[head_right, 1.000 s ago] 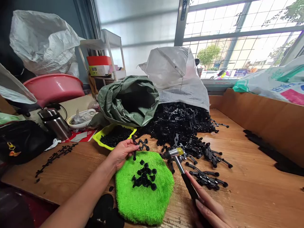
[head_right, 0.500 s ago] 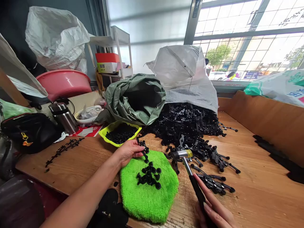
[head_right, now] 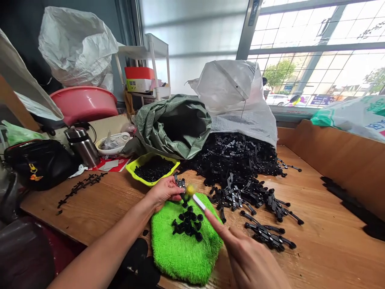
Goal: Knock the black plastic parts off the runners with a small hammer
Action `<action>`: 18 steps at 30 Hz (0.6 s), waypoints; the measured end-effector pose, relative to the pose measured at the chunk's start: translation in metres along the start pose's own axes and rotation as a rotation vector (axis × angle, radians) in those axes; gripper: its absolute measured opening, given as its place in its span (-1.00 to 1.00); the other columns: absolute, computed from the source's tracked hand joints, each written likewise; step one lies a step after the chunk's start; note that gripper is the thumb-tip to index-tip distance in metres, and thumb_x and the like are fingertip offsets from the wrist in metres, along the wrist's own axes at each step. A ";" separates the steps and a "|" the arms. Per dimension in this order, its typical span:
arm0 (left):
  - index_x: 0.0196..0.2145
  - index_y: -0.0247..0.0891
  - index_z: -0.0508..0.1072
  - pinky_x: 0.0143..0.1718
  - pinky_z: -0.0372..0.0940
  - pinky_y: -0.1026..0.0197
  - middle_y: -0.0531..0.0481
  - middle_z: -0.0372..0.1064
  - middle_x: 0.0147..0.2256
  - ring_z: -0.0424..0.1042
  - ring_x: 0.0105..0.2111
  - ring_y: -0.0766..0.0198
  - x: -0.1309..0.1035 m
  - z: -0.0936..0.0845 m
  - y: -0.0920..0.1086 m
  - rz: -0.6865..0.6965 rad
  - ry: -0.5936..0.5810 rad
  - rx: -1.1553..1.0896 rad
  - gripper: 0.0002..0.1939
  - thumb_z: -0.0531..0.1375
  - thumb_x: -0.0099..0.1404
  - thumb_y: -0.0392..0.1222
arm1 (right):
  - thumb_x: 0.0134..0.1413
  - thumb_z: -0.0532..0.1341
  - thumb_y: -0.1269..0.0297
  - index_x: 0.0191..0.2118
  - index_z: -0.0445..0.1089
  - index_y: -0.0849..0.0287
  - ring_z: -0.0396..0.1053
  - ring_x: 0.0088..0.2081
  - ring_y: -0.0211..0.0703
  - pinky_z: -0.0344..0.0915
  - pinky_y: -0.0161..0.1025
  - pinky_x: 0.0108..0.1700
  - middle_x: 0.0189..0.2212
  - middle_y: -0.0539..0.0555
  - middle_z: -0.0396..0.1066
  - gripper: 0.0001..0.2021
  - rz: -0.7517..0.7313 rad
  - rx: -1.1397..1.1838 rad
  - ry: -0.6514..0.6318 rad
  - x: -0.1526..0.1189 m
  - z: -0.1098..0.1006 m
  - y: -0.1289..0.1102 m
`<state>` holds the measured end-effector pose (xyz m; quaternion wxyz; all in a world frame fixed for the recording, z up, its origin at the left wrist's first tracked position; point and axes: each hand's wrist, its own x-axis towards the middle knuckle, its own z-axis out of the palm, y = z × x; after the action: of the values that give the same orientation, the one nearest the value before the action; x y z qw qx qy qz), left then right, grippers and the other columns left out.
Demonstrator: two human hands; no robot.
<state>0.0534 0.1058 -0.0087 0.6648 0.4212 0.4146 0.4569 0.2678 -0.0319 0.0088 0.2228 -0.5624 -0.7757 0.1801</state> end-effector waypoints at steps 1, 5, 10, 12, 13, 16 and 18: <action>-0.52 -0.35 0.30 -0.68 0.28 0.45 0.09 0.35 -0.61 0.34 -0.64 0.44 0.000 0.000 0.001 0.002 -0.001 0.000 -0.70 0.38 -0.16 -0.42 | 0.25 -0.25 0.26 0.24 -0.06 -0.18 0.23 0.03 0.08 0.15 0.09 0.04 0.06 -0.07 0.25 -0.53 -0.004 -0.044 -0.065 0.004 0.000 0.000; -0.49 -0.37 0.31 -0.69 0.28 0.45 0.08 0.35 -0.58 0.32 -0.66 0.46 -0.002 0.002 0.004 -0.008 -0.001 0.017 -0.75 0.32 -0.09 -0.49 | 0.28 -0.22 0.22 0.25 -0.09 -0.16 0.14 0.09 0.05 0.13 0.02 0.06 0.14 -0.09 0.12 -0.55 -0.057 -0.014 0.033 0.007 -0.002 -0.003; -0.50 -0.35 0.28 -0.69 0.28 0.43 0.10 0.32 -0.61 0.31 -0.67 0.46 0.000 0.001 0.001 -0.011 0.037 0.056 -0.74 0.31 -0.08 -0.48 | 0.25 -0.25 0.22 0.24 -0.07 -0.16 0.25 0.00 0.14 0.17 0.13 0.01 0.02 -0.04 0.29 -0.54 0.000 -0.103 -0.118 0.005 -0.004 -0.005; -0.52 -0.35 0.26 -0.67 0.29 0.42 0.11 0.30 -0.62 0.30 -0.68 0.47 0.003 -0.001 -0.001 -0.006 0.018 0.057 -0.71 0.34 -0.10 -0.43 | 0.27 -0.24 0.20 0.26 -0.12 -0.15 0.17 0.07 0.11 0.11 0.11 0.06 0.09 -0.06 0.21 -0.54 -0.005 -0.088 -0.096 0.006 -0.002 -0.004; -0.54 -0.34 0.25 -0.67 0.29 0.41 0.12 0.29 -0.63 0.29 -0.68 0.47 0.005 -0.002 -0.003 0.000 0.006 0.052 -0.70 0.36 -0.11 -0.41 | 0.27 -0.24 0.19 0.26 -0.13 -0.15 0.15 0.09 0.11 0.09 0.11 0.07 0.11 -0.07 0.17 -0.54 0.001 -0.082 -0.081 0.006 -0.001 -0.002; -0.56 -0.33 0.25 -0.65 0.29 0.38 0.11 0.30 -0.63 0.31 -0.67 0.44 0.008 -0.001 -0.006 0.020 -0.006 0.024 -0.68 0.37 -0.14 -0.41 | 0.24 -0.23 0.23 0.25 -0.06 -0.18 0.22 0.02 0.19 0.12 0.19 0.02 0.02 -0.03 0.30 -0.53 0.049 -0.027 -0.089 0.007 0.004 0.006; -0.57 -0.33 0.24 -0.65 0.28 0.37 0.10 0.31 -0.64 0.32 -0.66 0.42 0.007 0.002 -0.007 0.026 0.001 0.005 -0.67 0.37 -0.16 -0.42 | 0.22 -0.10 0.19 0.19 0.10 -0.19 0.22 0.02 0.22 0.11 0.14 0.04 -0.03 -0.03 0.35 -0.57 0.068 0.136 -0.090 0.007 0.006 0.013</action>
<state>0.0587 0.1101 -0.0152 0.6576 0.4277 0.4107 0.4647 0.2732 -0.0220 -0.0019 0.2192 -0.5631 -0.7514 0.2649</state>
